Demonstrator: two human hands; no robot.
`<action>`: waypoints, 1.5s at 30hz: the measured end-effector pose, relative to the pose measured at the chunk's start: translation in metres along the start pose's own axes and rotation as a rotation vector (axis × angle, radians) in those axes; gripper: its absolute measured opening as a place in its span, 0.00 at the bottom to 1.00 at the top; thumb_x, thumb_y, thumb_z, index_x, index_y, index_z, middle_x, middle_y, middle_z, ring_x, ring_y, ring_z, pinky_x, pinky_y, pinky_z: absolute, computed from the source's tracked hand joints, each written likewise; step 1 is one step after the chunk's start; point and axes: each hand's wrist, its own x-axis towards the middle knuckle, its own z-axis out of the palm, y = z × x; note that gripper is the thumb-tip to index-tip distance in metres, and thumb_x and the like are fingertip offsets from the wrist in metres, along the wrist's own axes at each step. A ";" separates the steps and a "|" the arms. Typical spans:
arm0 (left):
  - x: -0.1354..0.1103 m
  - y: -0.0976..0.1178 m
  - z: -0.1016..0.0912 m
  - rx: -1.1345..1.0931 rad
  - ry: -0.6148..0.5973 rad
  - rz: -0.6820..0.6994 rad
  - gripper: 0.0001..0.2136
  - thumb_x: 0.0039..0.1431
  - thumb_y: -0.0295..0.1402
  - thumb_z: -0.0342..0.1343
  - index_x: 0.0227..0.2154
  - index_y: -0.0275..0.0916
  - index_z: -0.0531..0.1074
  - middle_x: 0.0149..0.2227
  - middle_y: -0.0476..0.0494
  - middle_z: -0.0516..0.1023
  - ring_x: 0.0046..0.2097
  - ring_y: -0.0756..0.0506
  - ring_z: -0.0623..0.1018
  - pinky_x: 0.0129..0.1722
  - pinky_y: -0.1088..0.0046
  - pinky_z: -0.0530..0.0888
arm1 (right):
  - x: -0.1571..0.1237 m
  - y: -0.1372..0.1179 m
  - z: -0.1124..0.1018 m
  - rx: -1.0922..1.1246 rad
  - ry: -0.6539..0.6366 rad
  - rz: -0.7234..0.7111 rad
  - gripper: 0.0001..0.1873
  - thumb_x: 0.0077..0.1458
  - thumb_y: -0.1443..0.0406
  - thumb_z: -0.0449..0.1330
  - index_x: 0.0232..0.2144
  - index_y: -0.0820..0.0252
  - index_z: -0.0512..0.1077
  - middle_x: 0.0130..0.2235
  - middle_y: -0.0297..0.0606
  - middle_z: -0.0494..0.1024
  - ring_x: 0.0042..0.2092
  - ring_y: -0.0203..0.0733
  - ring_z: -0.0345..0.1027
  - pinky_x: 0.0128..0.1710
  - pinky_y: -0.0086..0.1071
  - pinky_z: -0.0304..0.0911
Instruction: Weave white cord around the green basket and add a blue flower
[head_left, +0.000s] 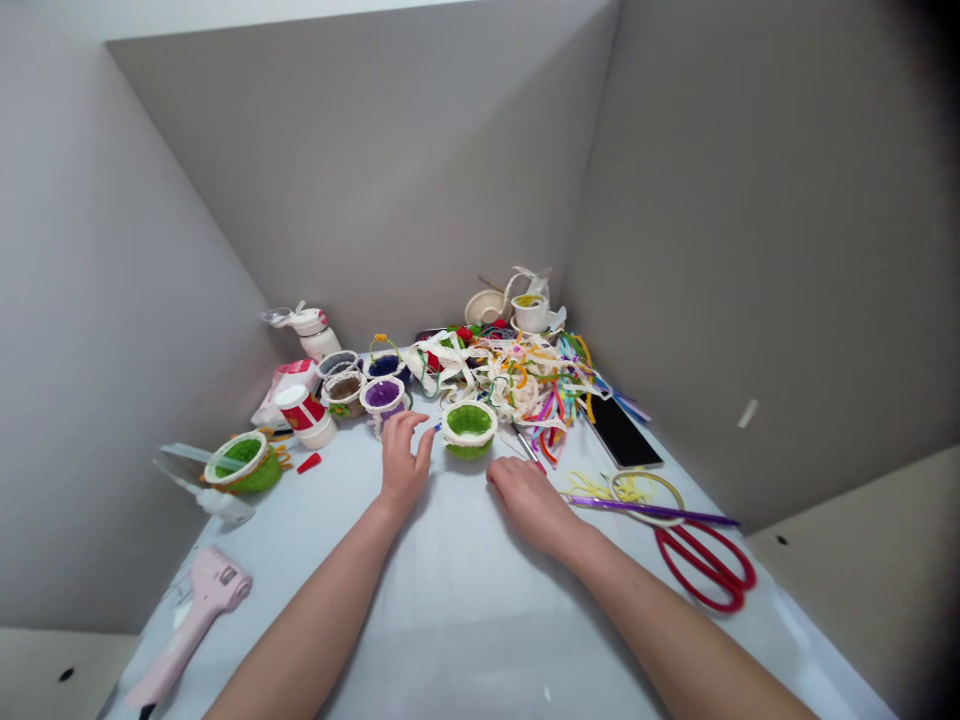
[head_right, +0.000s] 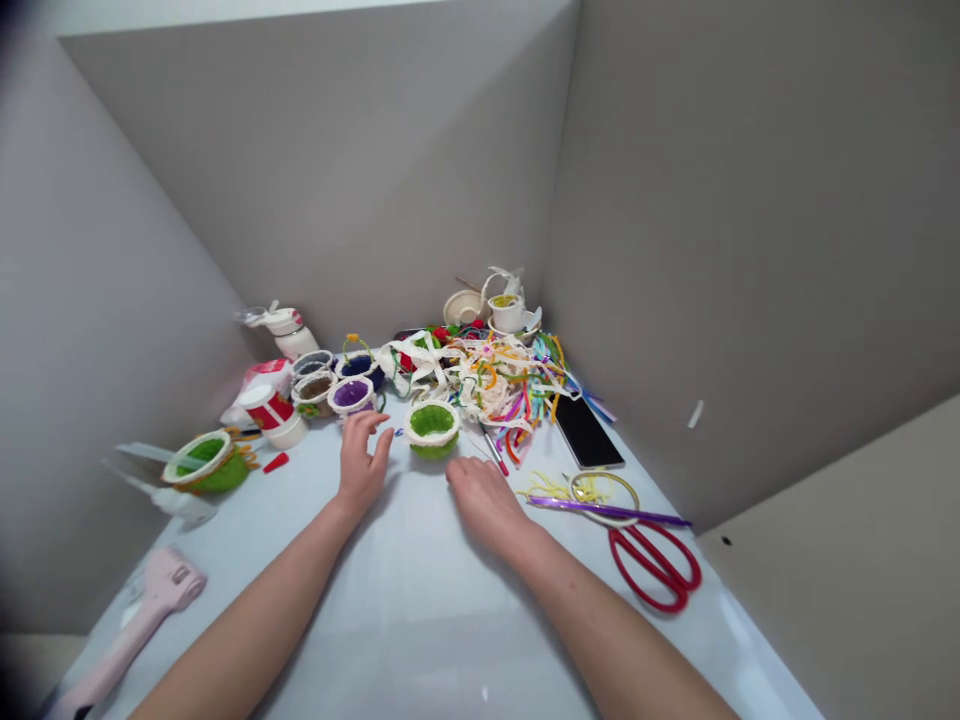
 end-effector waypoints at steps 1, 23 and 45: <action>0.000 -0.002 0.001 -0.036 -0.001 -0.055 0.08 0.64 0.35 0.51 0.42 0.39 0.70 0.42 0.41 0.72 0.45 0.44 0.71 0.44 0.67 0.68 | 0.000 0.000 0.002 -0.011 0.011 -0.012 0.08 0.62 0.73 0.51 0.36 0.60 0.69 0.37 0.40 0.74 0.41 0.42 0.65 0.41 0.34 0.54; -0.001 -0.012 0.007 -0.044 -0.189 0.165 0.09 0.64 0.33 0.53 0.44 0.44 0.75 0.46 0.42 0.63 0.47 0.44 0.66 0.49 0.64 0.68 | 0.003 0.008 0.016 0.150 0.247 -0.054 0.06 0.62 0.66 0.56 0.37 0.59 0.73 0.39 0.41 0.71 0.43 0.44 0.64 0.45 0.37 0.61; 0.004 -0.015 0.016 -0.044 -0.220 0.093 0.11 0.64 0.29 0.49 0.36 0.43 0.77 0.42 0.43 0.65 0.45 0.45 0.65 0.47 0.67 0.67 | 0.004 0.012 0.012 0.294 0.299 -0.050 0.08 0.62 0.69 0.53 0.37 0.59 0.73 0.38 0.41 0.72 0.42 0.45 0.66 0.44 0.38 0.62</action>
